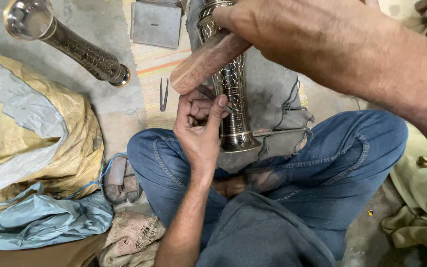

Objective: The person sits on the floor and uses a hammer and a metal chisel to engrave a decorative pattern onto a silver-colored metal vase. They repeatedly strike the chisel against the vase's surface to create a textured design.

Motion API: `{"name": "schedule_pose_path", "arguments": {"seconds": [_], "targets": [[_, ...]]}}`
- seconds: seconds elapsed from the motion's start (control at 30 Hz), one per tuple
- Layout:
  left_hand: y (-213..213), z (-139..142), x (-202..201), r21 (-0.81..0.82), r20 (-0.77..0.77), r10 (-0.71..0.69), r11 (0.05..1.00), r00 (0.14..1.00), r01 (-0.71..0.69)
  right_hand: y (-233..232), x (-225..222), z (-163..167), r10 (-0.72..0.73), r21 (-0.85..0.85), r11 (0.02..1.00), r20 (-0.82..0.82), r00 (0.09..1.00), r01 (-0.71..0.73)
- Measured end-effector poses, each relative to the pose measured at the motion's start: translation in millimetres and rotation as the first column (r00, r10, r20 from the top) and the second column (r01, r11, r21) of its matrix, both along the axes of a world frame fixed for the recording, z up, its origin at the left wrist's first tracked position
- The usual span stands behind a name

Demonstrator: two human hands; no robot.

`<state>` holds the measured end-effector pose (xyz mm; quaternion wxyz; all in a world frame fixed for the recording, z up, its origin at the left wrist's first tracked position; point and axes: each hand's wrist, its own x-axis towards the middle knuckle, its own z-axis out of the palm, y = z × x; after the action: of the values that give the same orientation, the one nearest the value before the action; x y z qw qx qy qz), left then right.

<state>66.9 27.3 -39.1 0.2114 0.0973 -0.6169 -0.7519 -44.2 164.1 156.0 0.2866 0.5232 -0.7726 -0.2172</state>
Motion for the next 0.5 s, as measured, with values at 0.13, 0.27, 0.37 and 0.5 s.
{"name": "schedule_pose_path", "arguments": {"seconds": [0.13, 0.27, 0.37, 0.5], "targets": [[1.5, -1.4, 0.3, -0.085, -0.005, 0.027, 0.996, 1.000, -0.028, -5.8, -2.0, -1.9, 0.041, 0.026, 0.999, -0.019, 0.999, -0.040], [3.1, -1.0, -0.4, 0.057, -0.075, 0.017, 0.998, 0.997, -0.012, -5.9, -7.0, -10.0, 0.071, -0.085, 0.994, 0.096, 0.993, -0.063], [2.3, 0.1, 0.0, 0.052, 0.015, 0.011, 0.999, 1.000, -0.012, -2.1, -9.0, -12.9, 0.066, -0.101, 0.994, 0.170, 0.983, -0.049], [2.6, 0.7, 0.1, 0.026, -0.001, 0.025, 0.999, 1.000, -0.025, 2.2, -7.9, -14.2, 0.054, -0.121, 0.992, 0.143, 0.988, -0.037]]}}
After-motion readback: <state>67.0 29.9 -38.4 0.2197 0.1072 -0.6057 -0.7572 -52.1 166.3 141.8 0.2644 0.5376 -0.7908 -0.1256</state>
